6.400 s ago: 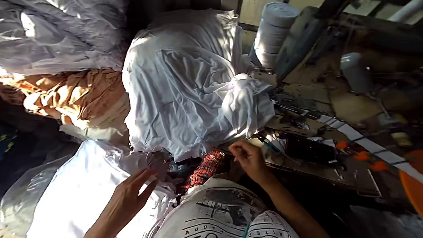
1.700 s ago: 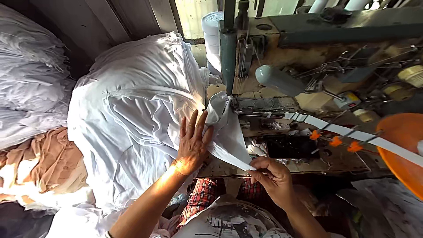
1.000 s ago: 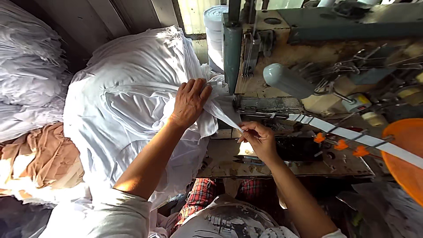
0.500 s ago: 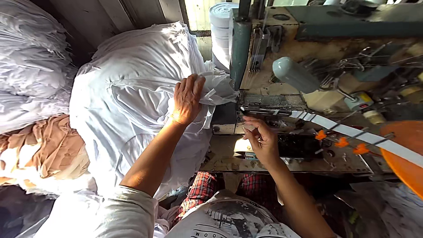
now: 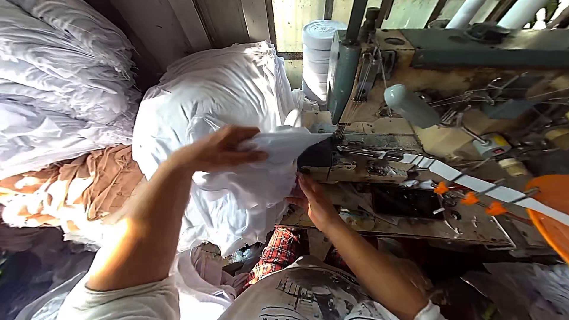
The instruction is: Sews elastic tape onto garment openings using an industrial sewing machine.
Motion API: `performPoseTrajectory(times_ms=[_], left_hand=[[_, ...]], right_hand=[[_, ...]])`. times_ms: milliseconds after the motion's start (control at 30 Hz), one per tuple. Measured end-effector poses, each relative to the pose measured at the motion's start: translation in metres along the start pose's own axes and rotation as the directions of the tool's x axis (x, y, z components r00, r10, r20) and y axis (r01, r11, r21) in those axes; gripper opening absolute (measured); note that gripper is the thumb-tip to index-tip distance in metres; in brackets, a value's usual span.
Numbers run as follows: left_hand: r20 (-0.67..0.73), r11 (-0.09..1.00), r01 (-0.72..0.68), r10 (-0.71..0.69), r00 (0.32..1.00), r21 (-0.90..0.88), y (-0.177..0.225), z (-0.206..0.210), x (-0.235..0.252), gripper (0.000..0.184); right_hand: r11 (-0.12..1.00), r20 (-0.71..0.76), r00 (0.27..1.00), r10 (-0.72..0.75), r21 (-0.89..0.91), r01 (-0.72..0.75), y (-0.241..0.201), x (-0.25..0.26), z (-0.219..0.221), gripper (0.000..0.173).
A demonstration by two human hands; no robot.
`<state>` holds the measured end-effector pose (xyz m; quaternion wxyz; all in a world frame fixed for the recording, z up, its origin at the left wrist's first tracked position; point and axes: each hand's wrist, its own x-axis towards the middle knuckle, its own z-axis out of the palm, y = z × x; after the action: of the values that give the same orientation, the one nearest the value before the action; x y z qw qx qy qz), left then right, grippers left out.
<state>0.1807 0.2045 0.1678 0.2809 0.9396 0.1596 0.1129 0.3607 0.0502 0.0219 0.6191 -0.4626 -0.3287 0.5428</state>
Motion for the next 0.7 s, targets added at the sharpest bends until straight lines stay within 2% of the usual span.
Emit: performPoseTrajectory(times_ms=[67,100,133,167,200,233,267,300,333,367,400,433,500,567,600,633,700], left_hand=[[0.112,0.998,0.049,-0.044,0.993,-0.042,0.012,-0.033,-0.005,0.026],[0.117,0.994,0.109,-0.109,0.987,0.007,0.012,-0.048,-0.006,0.033],[0.076,0.980,0.160,-0.169,0.983,0.118,0.006,-0.061,-0.007,0.037],[0.006,0.946,0.229,-0.237,0.972,0.230,-0.001,-0.071,-0.008,0.037],[-0.086,0.898,0.295,-0.282,0.956,0.326,-0.012,-0.075,-0.010,0.035],[-0.178,0.847,0.370,-0.326,0.928,0.382,-0.023,-0.073,-0.011,0.035],[-0.261,0.795,0.443,-0.363,0.895,0.414,-0.036,-0.066,-0.011,0.037],[-0.322,0.748,0.499,-0.387,0.864,0.438,-0.048,-0.055,-0.012,0.040],[-0.358,0.721,0.513,-0.377,0.854,0.466,-0.061,-0.041,-0.014,0.042],[-0.384,0.719,0.496,-0.334,0.861,0.487,-0.066,-0.023,-0.014,0.042],[-0.406,0.754,0.435,-0.243,0.881,0.493,-0.063,-0.005,-0.012,0.040],[-0.410,0.800,0.343,-0.133,0.902,0.493,-0.053,0.013,-0.010,0.039],[-0.375,0.863,0.107,0.101,0.922,0.495,-0.025,0.051,-0.006,0.034],[-0.282,0.879,-0.101,0.256,0.925,0.467,-0.012,0.090,0.003,0.034],[-0.212,0.863,-0.149,0.280,0.936,0.482,-0.016,0.106,0.010,0.034],[-0.166,0.837,-0.171,0.295,0.941,0.520,-0.025,0.118,0.017,0.029],[-0.231,0.842,-0.172,0.327,0.916,0.511,-0.046,0.125,0.028,0.013]], right_hand=[[0.986,-0.023,0.992,0.123,0.120,-0.119,-0.002,0.003,0.020,0.033],[0.985,-0.010,0.996,0.088,0.151,-0.085,-0.001,-0.001,0.028,0.020],[0.988,0.033,0.999,-0.025,0.155,0.019,-0.001,-0.012,0.035,0.013],[0.974,0.107,0.974,-0.201,0.123,0.188,-0.002,-0.029,0.041,0.010],[0.917,0.226,0.889,-0.398,0.061,0.395,-0.003,-0.048,0.045,0.011],[0.810,0.377,0.749,-0.544,0.004,0.586,-0.004,-0.065,0.048,0.012],[0.681,0.527,0.594,-0.608,-0.037,0.731,-0.003,-0.077,0.051,0.014],[0.550,0.648,0.462,-0.606,-0.079,0.832,0.003,-0.083,0.053,0.015],[0.437,0.739,0.391,-0.549,-0.145,0.888,0.014,-0.084,0.052,0.014],[0.373,0.789,0.401,-0.466,-0.237,0.897,0.025,-0.081,0.047,0.013],[0.363,0.792,0.475,-0.383,-0.344,0.866,0.036,-0.076,0.040,0.011],[0.408,0.751,0.573,-0.328,-0.435,0.803,0.044,-0.069,0.031,0.012],[0.510,0.590,0.731,-0.342,-0.537,0.672,0.047,-0.055,0.015,0.013],[0.604,0.442,0.807,-0.392,-0.537,0.588,0.042,-0.044,0.007,0.015],[0.677,0.394,0.836,-0.383,-0.495,0.544,0.040,-0.040,0.005,0.015],[0.744,0.358,0.860,-0.364,-0.444,0.500,0.040,-0.037,0.003,0.015],[0.811,0.302,0.895,-0.327,-0.397,0.430,0.046,-0.036,-0.003,0.016]])
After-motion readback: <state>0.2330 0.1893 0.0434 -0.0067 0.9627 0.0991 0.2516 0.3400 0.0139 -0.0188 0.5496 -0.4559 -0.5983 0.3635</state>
